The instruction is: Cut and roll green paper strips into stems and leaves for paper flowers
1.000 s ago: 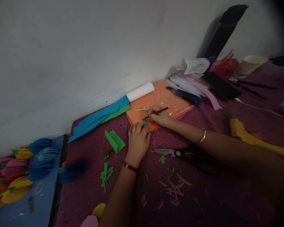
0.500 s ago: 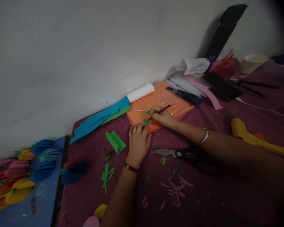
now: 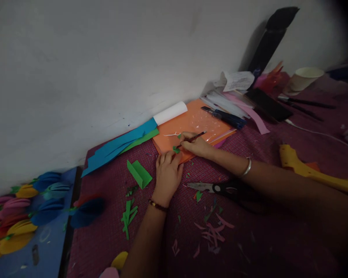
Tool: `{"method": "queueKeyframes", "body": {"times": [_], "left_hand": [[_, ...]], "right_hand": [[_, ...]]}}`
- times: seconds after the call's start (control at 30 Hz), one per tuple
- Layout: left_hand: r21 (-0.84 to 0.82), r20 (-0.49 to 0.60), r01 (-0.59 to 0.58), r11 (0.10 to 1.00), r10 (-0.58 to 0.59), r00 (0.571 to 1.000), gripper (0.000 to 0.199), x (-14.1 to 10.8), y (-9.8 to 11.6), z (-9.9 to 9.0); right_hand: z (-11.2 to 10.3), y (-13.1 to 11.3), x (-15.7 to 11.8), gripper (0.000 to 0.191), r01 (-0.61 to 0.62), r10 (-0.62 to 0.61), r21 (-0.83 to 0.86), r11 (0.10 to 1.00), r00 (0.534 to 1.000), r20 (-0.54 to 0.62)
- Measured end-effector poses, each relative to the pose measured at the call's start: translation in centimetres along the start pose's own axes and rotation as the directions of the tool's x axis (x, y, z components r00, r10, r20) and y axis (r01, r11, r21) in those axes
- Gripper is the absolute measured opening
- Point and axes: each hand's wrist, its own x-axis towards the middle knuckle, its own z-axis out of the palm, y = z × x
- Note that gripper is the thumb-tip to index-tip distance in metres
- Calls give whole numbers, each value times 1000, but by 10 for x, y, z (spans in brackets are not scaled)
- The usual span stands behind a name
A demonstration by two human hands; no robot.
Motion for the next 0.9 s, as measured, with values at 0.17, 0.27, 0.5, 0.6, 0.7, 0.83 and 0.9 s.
{"method": "queueKeyframes", "body": {"times": [0.17, 0.27, 0.5, 0.6, 0.7, 0.83, 0.9], "left_hand": [[-2, 7, -2, 1000, 2, 1000, 35, 0, 0, -1], [-8, 6, -3, 1000, 3, 1000, 35, 0, 0, -1], [-19, -8, -6, 1000, 6, 1000, 35, 0, -1, 0], [-14, -7, -6, 1000, 6, 1000, 35, 0, -1, 0], [-4, -3, -4, 1000, 4, 1000, 36, 0, 0, 0], [4, 5, 0, 1000, 0, 1000, 35, 0, 0, 0], [5, 5, 11, 1000, -11, 1000, 35, 0, -1, 1]], "right_hand": [[-5, -1, 2, 3, -51, 58, 103, 993, 996, -67], [-8, 0, 4, 5, -12, 22, 109, 994, 995, -98], [-8, 3, 5, 6, 34, -33, 33, 999, 999, -30], [-7, 4, 5, 6, 49, -49, -3, 999, 999, -21], [-7, 3, 5, 5, 46, -46, -15, 999, 999, 9], [-5, 0, 2, 4, 21, -20, -19, 1000, 999, 41], [-4, -2, 0, 4, 6, -5, -16, 1000, 999, 47]]}}
